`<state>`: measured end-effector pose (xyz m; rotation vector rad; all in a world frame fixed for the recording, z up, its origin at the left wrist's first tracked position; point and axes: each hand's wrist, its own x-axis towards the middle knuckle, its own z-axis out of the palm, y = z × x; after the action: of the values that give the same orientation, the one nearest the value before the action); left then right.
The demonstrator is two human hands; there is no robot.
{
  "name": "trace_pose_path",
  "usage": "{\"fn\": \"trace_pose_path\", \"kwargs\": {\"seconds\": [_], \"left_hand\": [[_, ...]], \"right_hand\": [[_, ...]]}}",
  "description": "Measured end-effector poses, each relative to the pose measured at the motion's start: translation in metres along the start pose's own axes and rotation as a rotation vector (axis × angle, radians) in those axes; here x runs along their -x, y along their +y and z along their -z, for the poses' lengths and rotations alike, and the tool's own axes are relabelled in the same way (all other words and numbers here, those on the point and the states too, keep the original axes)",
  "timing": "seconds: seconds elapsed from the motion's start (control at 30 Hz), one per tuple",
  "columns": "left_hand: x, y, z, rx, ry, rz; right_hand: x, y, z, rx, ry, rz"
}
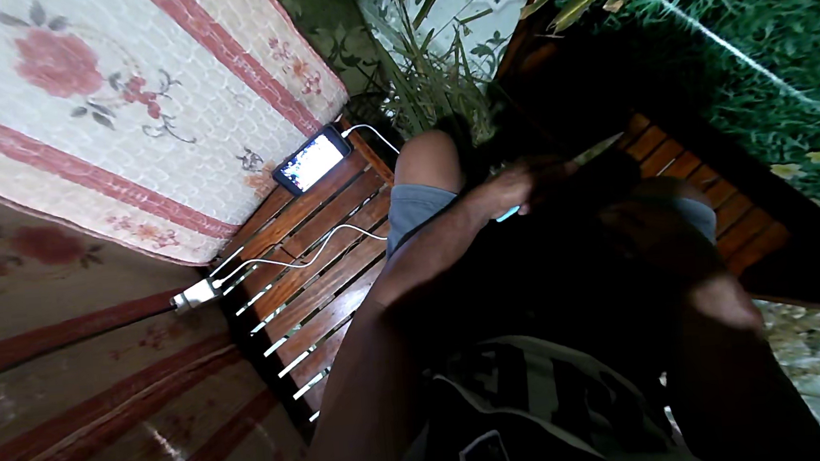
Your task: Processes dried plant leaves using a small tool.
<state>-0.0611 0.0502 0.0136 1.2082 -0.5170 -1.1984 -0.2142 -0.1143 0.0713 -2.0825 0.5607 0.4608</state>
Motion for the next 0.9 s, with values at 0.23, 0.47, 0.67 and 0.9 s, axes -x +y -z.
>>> {"fn": "trace_pose_path", "kwargs": {"seconds": [0.23,0.47,0.67,0.9], "left_hand": [[0.0,0.007,0.002,0.178,0.122,-0.037],[-0.002,-0.003,0.001,0.112,0.001,0.012],[-0.004,0.004,0.024,0.394,0.161,-0.166],[-0.004,0.0,0.016,0.358,0.151,-0.106]], "right_hand": [[0.001,0.005,0.003,0.101,0.017,0.007],[0.006,0.01,0.004,0.106,-0.014,-0.033],[0.004,0.046,0.009,0.126,0.031,0.073],[0.013,0.031,0.007,0.033,0.018,0.046]]}}
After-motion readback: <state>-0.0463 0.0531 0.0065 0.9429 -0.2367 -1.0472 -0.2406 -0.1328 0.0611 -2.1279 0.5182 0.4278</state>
